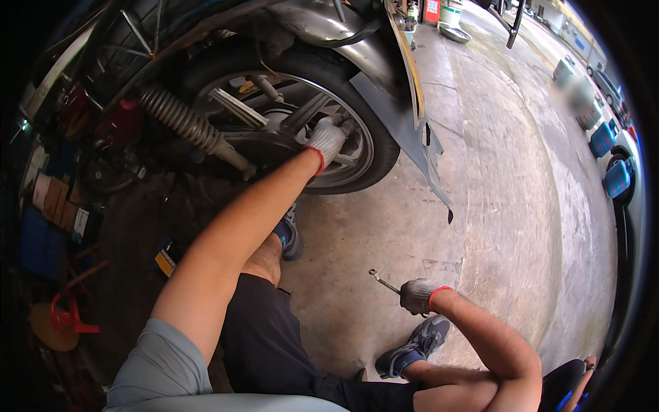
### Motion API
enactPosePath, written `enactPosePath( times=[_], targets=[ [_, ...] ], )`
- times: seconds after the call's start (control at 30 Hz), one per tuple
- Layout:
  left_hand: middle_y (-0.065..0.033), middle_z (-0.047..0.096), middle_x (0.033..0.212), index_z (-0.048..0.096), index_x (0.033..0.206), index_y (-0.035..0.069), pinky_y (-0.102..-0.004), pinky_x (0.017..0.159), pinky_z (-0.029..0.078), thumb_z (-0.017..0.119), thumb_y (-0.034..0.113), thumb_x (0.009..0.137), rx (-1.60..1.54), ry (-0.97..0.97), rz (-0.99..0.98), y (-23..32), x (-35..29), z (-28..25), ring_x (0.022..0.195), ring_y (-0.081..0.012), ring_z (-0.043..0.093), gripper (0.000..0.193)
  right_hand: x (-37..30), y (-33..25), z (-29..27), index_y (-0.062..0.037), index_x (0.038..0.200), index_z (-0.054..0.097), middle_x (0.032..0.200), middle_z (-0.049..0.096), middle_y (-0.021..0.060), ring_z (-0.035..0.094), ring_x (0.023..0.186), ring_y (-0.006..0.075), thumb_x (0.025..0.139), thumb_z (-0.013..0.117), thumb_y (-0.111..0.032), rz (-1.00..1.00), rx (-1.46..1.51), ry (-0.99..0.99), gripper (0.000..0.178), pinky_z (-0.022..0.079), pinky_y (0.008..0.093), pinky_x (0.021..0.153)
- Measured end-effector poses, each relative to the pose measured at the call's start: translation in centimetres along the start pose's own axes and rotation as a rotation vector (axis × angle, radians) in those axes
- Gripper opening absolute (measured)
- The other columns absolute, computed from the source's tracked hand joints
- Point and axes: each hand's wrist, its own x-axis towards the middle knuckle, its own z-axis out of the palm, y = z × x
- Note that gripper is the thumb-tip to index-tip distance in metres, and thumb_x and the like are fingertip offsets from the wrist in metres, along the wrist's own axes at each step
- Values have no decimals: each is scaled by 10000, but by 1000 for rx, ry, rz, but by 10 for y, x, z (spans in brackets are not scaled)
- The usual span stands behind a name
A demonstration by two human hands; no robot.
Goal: Repairing a motorcycle rear wheel area using wrenches.
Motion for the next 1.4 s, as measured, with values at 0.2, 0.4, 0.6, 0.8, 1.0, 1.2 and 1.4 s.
enactPosePath(
  times=[0.2, 0.4, 0.6, 0.8, 1.0, 1.2, 1.4],
  targets=[
    [-38, 636, 737, 649, 1007, 32, -277, 454, 457, 568, 147, 961, 10, 50, -2, 6, 0, 6, 546, -131, 594, 148, 3, 3, 3, -24, 931, 697, 723, 693, 94, 669, 605, 227, 877, 560, -196, -22, 4, 40, 226, 519, 379, 519],
    [-39, 634, 741, 652, 1004, 18, -288, 489, 478, 565, 148, 957, -131, -24, -56, 17, -17, 0, 580, -141, 605, 163, 4, 4, 2, -22, 984, 692, 749, 696, 96, 668, 607, 226, 883, 546, -189, -28, -17, -17, 243, 514, 379, 524],
    [-40, 631, 738, 652, 1011, 12, -288, 488, 477, 572, 145, 957, 174, 60, -12, 4, 4, 2, 576, -144, 602, 165, 1, 3, 2, -14, 967, 691, 729, 689, 99, 659, 585, 229, 892, 530, -184, -36, -13, 25, 245, 508, 383, 513],
    [-44, 652, 789, 647, 1066, 11, -277, 520, 486, 587, 110, 948, -225, -52, -83, 21, -15, 1, 601, -148, 608, 165, 5, 7, 5, -13, 926, 689, 713, 681, 102, 652, 581, 228, 900, 515, -194, -35, -10, 22, 252, 504, 385, 518],
    [-47, 687, 889, 672, 1104, 6, -272, 676, 486, 593, 133, 946, 64, -22, -96, 35, -20, -2, 764, -136, 627, 217, 3, 4, 3, -37, 881, 669, 689, 679, 93, 642, 550, 221, 864, 562, -180, 11, 57, 20, 179, 489, 383, 497],
    [-50, 703, 995, 671, 1128, 8, -282, 777, 485, 598, 115, 933, 56, 16, -66, 37, -19, 3, 877, -136, 626, 234, -2, 3, 1, -13, 981, 682, 728, 678, 110, 643, 579, 237, 907, 522, -210, -18, 22, 29, 264, 500, 391, 519],
    [-55, 699, 1019, 666, 1129, -7, -277, 797, 478, 615, 155, 934, -7, -51, -66, 37, -25, -3, 897, -132, 619, 258, -7, 1, -1, 8, 861, 684, 693, 667, 124, 645, 577, 257, 906, 529, -218, -14, 29, 26, 277, 497, 402, 528]
  ],
)
